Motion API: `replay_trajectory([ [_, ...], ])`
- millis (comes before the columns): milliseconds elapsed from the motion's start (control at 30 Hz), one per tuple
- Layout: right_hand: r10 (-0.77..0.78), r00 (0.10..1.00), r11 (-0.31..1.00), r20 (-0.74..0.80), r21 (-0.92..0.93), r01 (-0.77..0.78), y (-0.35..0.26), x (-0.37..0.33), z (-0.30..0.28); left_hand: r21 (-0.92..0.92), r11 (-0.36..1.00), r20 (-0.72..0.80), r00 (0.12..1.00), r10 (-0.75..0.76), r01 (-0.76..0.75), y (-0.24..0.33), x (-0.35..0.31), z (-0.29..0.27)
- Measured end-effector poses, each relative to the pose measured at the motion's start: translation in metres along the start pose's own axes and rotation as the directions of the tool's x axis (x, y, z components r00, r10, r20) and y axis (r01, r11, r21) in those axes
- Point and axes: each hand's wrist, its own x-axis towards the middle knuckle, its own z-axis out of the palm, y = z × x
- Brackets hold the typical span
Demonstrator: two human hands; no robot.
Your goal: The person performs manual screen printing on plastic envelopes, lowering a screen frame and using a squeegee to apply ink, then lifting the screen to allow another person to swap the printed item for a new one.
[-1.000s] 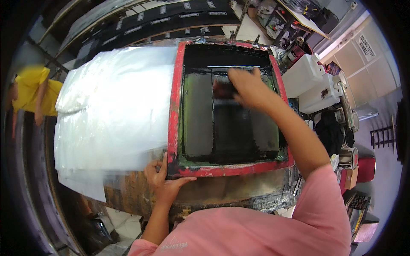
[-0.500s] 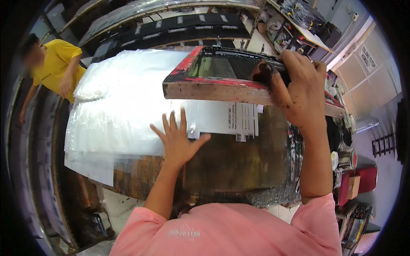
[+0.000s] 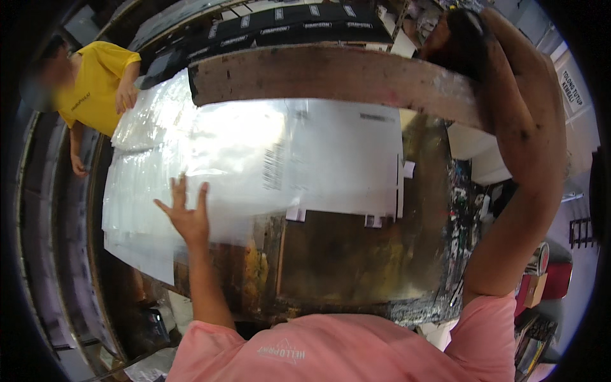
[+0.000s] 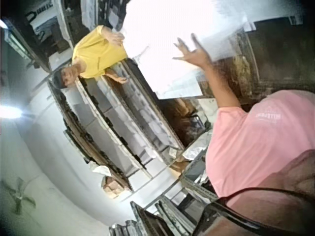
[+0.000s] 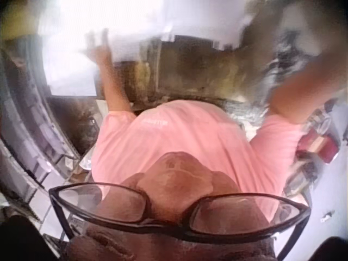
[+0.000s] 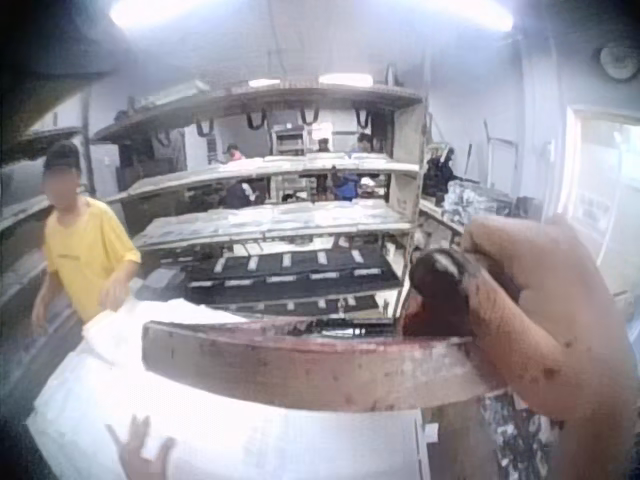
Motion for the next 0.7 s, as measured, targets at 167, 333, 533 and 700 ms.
replay_trajectory([
  [167,0.152,0.986,0.988,0.076,0.010,-0.153,-0.032,-0.005,0.008,0.276,0.960,-0.212,0.977,0.007,0.053,-0.060,0.017,-0.024],
  [333,-0.041,0.992,0.969,-0.116,-0.245,0.012,-0.019,-0.023,0.015,0.022,0.912,0.584,0.745,0.321,-0.410,0.138,-0.063,0.027],
  [533,-0.029,0.998,0.974,-0.047,-0.228,0.017,-0.027,-0.014,0.013,-0.316,0.788,0.554,0.571,0.606,-0.529,0.219,-0.103,0.081],
  [700,-0.020,0.996,0.970,-0.084,-0.244,-0.001,-0.033,-0.027,0.013,-0.418,0.711,0.351,0.621,0.701,-0.566,0.245,-0.129,0.096],
])
